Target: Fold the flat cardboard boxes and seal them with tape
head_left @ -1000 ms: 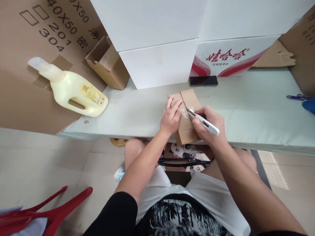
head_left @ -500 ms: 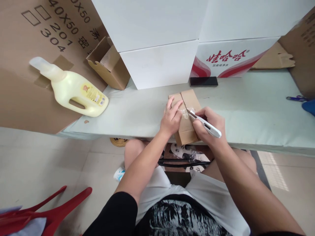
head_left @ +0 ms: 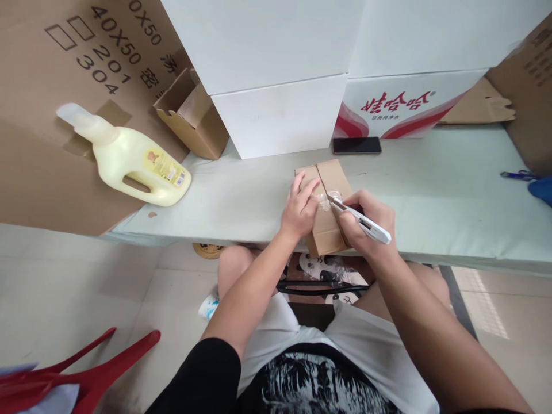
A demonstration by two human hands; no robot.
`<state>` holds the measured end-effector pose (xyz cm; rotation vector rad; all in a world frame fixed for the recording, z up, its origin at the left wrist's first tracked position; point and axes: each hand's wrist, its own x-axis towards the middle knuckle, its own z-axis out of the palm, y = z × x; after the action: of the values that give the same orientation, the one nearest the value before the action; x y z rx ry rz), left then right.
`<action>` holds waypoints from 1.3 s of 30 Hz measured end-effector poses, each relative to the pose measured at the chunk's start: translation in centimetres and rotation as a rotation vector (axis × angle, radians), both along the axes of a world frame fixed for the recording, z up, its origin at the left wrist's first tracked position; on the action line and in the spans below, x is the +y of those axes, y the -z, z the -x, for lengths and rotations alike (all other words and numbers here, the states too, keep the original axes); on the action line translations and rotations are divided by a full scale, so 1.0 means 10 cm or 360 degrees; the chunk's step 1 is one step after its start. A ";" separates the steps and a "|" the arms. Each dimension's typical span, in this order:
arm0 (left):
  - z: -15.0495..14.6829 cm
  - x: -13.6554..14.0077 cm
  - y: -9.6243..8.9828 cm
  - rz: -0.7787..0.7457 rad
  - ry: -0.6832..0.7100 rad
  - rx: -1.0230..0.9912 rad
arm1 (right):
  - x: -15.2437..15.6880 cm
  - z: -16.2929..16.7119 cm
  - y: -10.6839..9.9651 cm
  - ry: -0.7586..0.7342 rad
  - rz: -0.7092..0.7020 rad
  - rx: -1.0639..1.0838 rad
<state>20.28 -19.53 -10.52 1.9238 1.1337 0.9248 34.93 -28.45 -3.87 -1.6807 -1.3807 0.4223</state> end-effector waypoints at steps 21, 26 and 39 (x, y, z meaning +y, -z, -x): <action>0.00 -0.01 -0.01 0.0022 -0.0006 0.0028 | -0.02 0.00 0.03 -0.0024 -0.0043 -0.0047; 0.00 -0.01 -0.02 0.0039 0.0001 0.0026 | -0.04 0.00 0.04 -0.0005 -0.0085 -0.0101; 0.00 -0.01 -0.02 0.0039 -0.0011 0.0018 | -0.04 0.01 0.04 0.0001 -0.0122 -0.0136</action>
<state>20.31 -19.63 -10.35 1.9086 1.1541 0.9008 34.80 -28.88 -4.28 -1.6532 -1.4403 0.2962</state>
